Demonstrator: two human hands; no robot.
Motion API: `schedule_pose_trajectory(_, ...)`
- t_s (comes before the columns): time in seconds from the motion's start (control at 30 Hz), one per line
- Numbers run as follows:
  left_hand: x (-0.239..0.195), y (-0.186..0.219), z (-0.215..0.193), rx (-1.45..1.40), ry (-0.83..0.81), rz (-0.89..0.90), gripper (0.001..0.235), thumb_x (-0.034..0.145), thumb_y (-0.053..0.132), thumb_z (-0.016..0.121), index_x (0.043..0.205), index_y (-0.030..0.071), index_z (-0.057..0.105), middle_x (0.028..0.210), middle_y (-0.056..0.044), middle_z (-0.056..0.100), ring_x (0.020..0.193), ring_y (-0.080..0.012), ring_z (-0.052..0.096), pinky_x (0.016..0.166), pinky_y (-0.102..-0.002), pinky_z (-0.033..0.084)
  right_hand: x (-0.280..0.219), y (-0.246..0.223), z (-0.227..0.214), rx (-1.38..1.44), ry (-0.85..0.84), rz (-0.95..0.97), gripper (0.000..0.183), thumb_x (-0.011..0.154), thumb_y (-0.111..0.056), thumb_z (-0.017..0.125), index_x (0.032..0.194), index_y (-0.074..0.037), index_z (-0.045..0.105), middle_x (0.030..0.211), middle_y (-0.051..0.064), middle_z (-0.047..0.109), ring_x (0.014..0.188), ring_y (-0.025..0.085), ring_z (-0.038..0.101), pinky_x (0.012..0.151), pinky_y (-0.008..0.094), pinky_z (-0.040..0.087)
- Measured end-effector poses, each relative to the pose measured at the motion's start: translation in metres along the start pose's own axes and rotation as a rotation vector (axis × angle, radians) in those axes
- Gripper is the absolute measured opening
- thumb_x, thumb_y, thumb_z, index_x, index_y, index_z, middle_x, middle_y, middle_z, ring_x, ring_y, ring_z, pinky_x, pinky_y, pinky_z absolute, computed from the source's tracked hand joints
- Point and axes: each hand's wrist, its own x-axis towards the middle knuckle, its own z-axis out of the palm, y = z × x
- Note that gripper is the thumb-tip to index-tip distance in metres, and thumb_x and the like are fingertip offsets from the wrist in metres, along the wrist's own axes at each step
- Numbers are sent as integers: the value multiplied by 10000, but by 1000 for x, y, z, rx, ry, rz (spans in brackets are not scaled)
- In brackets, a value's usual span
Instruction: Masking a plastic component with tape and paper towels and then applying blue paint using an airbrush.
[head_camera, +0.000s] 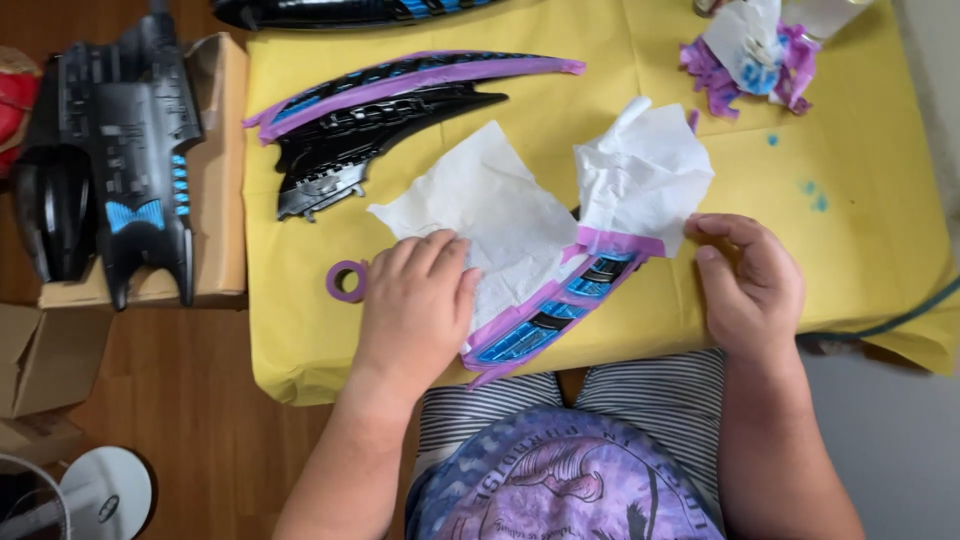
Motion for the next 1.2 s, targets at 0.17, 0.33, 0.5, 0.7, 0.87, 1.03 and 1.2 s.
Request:
schedule_pose_trajectory(0.17,-5,-9,5,30,54,72,359,1001,348,615,1195,60,709,1201,-92,692,1067,-284,642,871,-448,476,5,15,-1,81,17,-64,192,986,139,540,1139,93,648,1102,214,694,1107,313,686,1026,425,535)
schedule_pose_trajectory(0.33,-20,-26,15,82,156,95,280,1034,277,589,1184,76,713,1172,-70,640,1061,-268,621,899,-414,478,2,30,0,249,52,-131,192,976,207,518,1114,138,633,1043,258,682,1090,356,690,1023,482,530)
schedule_pose_trajectory(0.5,-59,-52,11,7,583,-39,172,916,-35,652,1023,73,734,981,-49,603,846,-267,583,826,-414,481,-3,38,-4,349,94,-152,141,1020,173,492,1135,164,572,1067,290,642,1090,369,660,1022,459,505)
schedule_pose_trajectory(0.7,-75,-58,9,34,406,-69,261,911,29,723,1161,-34,681,1211,-146,624,1119,-376,601,1001,-500,474,-1,40,-4,366,92,-116,129,1033,171,513,1154,172,556,1047,290,637,1038,318,655,990,427,499)
schedule_pose_trajectory(0.87,-69,-55,5,54,421,-53,234,898,3,747,1119,-36,680,1180,-153,624,1070,-390,611,967,-524,489,-1,38,-1,326,138,-145,131,1002,182,589,1130,153,597,1023,254,645,1004,279,640,953,368,482)
schedule_pose_trajectory(1.03,-70,-52,13,98,462,-62,213,895,6,782,1089,-15,696,1174,-122,629,1070,-369,613,948,-513,493,-2,37,-2,293,177,-155,146,983,189,622,1117,129,630,987,215,659,958,231,619,912,333,475)
schedule_pose_trajectory(1.2,-64,6,18,-184,521,211,92,889,110,727,961,56,708,999,-109,659,913,-345,663,836,-497,539,-1,38,-1,304,156,-213,116,1004,198,590,1104,158,633,931,230,639,883,252,641,852,355,521)
